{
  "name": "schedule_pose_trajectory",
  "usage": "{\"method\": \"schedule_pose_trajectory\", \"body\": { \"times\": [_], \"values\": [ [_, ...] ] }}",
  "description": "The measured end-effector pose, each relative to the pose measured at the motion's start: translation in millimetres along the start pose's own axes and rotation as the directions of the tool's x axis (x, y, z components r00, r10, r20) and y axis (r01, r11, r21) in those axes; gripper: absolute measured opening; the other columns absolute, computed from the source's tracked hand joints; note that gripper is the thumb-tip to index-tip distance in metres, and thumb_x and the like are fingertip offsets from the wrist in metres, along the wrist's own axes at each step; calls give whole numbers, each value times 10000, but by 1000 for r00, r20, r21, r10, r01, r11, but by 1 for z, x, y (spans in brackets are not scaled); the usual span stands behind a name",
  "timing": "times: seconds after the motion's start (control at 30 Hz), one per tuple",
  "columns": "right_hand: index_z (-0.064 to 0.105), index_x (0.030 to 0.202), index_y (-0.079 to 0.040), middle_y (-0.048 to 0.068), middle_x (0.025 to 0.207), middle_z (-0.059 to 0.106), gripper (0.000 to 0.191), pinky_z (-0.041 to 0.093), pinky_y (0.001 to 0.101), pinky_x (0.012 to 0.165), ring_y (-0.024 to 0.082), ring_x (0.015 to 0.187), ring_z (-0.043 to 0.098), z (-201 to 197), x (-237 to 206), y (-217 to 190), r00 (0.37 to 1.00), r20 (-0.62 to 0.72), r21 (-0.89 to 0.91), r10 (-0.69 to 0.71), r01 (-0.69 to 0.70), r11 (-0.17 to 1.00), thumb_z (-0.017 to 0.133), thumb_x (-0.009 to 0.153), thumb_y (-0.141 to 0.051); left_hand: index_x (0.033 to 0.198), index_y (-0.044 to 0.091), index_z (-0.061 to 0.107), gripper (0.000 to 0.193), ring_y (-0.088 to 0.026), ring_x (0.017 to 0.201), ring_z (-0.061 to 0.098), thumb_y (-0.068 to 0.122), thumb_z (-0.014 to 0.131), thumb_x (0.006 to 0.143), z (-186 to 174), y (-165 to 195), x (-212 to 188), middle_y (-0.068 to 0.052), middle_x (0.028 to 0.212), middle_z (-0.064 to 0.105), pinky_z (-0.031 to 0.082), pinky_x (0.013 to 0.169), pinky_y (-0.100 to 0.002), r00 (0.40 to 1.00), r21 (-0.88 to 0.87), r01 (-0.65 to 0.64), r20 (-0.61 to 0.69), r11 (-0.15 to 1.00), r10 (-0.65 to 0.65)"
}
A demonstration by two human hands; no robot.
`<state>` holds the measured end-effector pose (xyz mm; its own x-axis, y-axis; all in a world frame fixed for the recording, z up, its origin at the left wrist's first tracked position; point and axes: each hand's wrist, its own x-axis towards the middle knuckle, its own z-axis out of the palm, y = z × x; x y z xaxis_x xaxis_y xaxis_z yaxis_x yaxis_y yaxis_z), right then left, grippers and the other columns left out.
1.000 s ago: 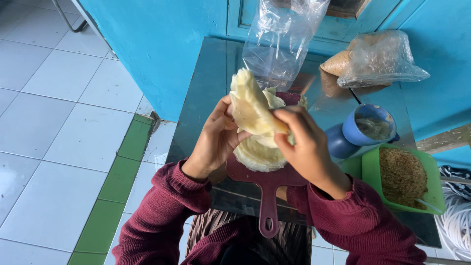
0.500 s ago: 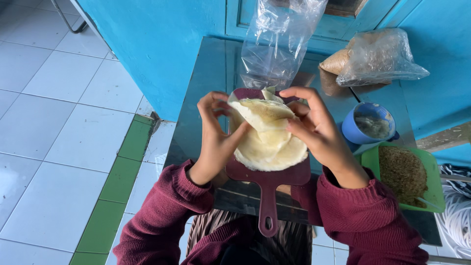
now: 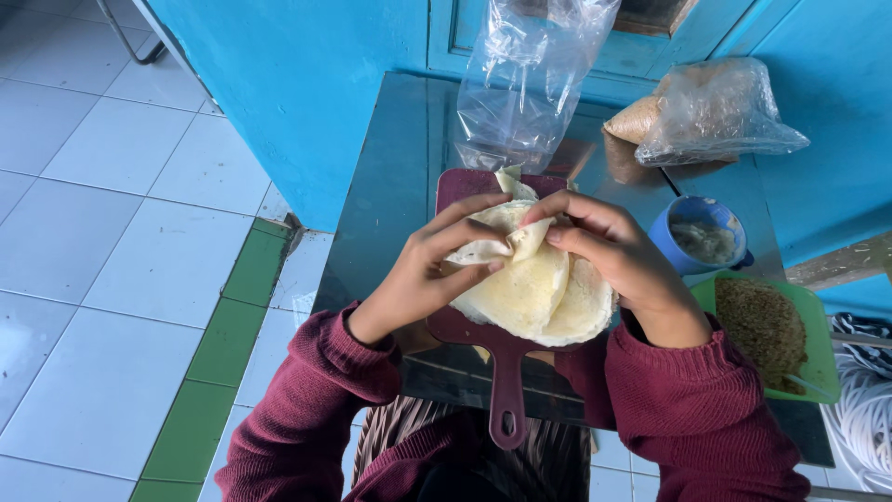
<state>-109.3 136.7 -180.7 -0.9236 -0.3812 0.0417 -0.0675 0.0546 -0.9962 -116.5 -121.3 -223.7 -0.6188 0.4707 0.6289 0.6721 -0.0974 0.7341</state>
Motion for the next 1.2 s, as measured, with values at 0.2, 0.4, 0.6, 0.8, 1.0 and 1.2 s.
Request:
{"method": "schedule_pose_trajectory", "body": {
  "times": [0.2, 0.4, 0.6, 0.8, 1.0, 1.2],
  "values": [
    [676, 1188, -15, -19, 1031, 651, 245, 470, 221, 855, 52, 965, 574, -5, 1, 10, 999, 34, -43, 0, 2, 999, 649, 950, -68, 1189, 47, 629, 214, -97, 1103, 661, 6, 684, 986, 10, -16, -5, -18, 1155, 699, 566, 937, -261, 960, -157, 246, -94, 956, -263],
    [660, 1141, -6, -10, 1041, 613, 197, 473, 238, 877, 62, 987, 569, -5, 2, 14, 985, 103, -74, -139, 147, 986, 706, 954, -44, 1275, 81, 623, 312, -43, 1099, 626, 22, 679, 973, 6, -25, -6, 31, 1189, 677, 535, 955, -236, 917, -505, 375, 80, 777, -390],
    [621, 1080, -22, 10, 1186, 559, 63, 451, 271, 1022, 99, 1159, 549, -7, -2, 1, 928, 127, -119, -351, 365, 923, 642, 1021, -25, 1231, 54, 701, 246, -47, 1024, 650, 144, 692, 1002, 6, -17, -4, 20, 1096, 712, 520, 945, -226, 842, -522, 538, 294, 662, -453],
    [582, 1170, -26, 38, 1157, 619, 160, 495, 277, 977, 109, 1101, 602, -3, -16, -8, 979, 17, -105, -201, 202, 974, 640, 1025, -57, 1214, 17, 710, 270, -66, 981, 647, 174, 720, 994, 5, -14, -4, 0, 1070, 717, 519, 889, -247, 840, -502, 539, 256, 677, -479],
    [547, 1249, -27, 42, 1209, 612, 279, 493, 266, 1002, 110, 1153, 604, 15, -19, -17, 930, 48, -283, -365, 363, 888, 652, 990, -18, 1306, 29, 689, 342, -62, 1041, 661, 164, 706, 993, 6, -12, -7, -13, 1138, 737, 535, 936, -238, 848, -482, 527, 248, 701, -468],
    [662, 1089, -55, 43, 1092, 638, 208, 546, 243, 793, 105, 903, 654, 27, -17, -31, 847, 109, -588, -519, 477, 654, 758, 920, 19, 1305, 38, 695, 335, -69, 1017, 679, 145, 699, 987, 8, -11, -10, -22, 1123, 755, 556, 925, -253, 824, -504, 562, 273, 656, -496]
  ]
}}
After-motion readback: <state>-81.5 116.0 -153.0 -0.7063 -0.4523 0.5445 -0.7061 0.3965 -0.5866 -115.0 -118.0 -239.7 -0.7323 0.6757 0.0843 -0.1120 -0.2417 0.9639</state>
